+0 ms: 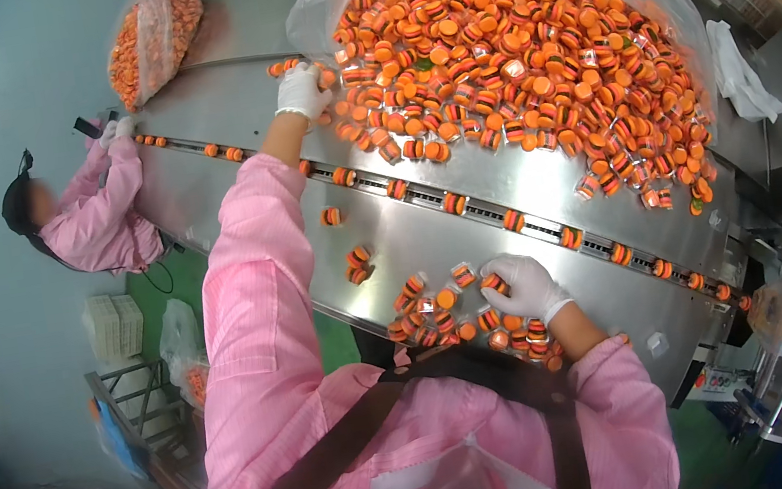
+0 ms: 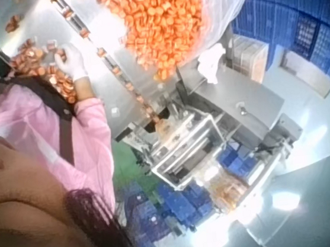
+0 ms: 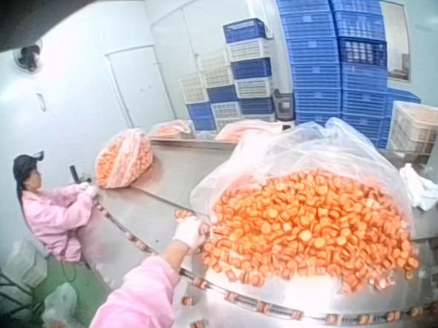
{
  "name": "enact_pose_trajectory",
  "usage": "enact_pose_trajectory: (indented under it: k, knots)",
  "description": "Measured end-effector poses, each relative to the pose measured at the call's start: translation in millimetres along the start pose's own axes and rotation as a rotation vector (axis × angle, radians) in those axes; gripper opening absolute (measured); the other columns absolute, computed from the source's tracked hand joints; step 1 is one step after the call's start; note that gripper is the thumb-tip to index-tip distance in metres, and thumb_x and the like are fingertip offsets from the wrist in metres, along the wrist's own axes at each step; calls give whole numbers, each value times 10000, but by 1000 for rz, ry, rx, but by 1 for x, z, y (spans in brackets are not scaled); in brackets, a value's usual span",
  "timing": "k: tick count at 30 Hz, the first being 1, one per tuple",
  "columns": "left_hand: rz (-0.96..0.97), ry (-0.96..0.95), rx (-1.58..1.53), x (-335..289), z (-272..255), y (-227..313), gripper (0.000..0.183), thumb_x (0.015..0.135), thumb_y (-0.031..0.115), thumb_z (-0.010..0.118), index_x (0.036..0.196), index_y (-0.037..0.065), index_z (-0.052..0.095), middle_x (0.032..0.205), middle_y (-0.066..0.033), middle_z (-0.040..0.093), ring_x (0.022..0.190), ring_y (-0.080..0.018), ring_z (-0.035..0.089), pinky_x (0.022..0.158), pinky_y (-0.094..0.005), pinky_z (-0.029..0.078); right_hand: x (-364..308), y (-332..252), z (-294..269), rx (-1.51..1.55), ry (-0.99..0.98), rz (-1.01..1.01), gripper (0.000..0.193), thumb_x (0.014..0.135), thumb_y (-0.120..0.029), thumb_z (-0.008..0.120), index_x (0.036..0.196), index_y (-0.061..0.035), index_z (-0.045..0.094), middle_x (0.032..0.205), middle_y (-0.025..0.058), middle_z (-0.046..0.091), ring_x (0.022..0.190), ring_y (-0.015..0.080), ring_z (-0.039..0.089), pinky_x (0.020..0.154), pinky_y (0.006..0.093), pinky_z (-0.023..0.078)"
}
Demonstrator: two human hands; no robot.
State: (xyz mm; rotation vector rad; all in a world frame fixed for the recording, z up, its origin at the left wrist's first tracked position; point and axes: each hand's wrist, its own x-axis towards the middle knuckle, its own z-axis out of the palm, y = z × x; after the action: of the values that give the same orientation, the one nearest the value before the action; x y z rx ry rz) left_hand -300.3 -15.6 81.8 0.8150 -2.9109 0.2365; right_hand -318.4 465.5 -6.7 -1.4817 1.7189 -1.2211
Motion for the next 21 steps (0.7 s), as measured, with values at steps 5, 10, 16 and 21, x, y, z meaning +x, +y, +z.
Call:
enact_pose_trajectory:
  k: [5,10,16,21]
  knots:
    - [-9,163,-154,-61,-43,-7,219,745,223,670,843,50,578,895,-158,617,932,-365,577,810,-453,473,-2,-4,1,-19,-27,42,194,794,-199,643,940,-76,604,923,128,649,840,326,642,761,368,517]
    - [-35,146,-380,-165,-55,-4,153,734,136,675,741,36,558,759,-172,589,760,-374,588,678,-450,473,-2,-6,1,-19,-12,45,209,802,-213,650,954,-77,605,952,123,652,868,312,649,780,351,515]
    - [-151,125,-299,-288,-28,30,144,760,168,681,788,45,610,825,-166,593,813,-376,573,726,-459,472,-7,-1,6,-47,5,84,311,818,-221,674,1069,-71,565,1076,112,661,984,295,653,862,327,511]
    - [-331,112,-258,-335,-6,49,134,795,177,656,858,65,618,885,-156,603,870,-364,575,763,-466,473,-8,2,10,-28,16,93,338,806,-220,692,1082,-67,570,1065,120,651,989,273,646,872,323,499]
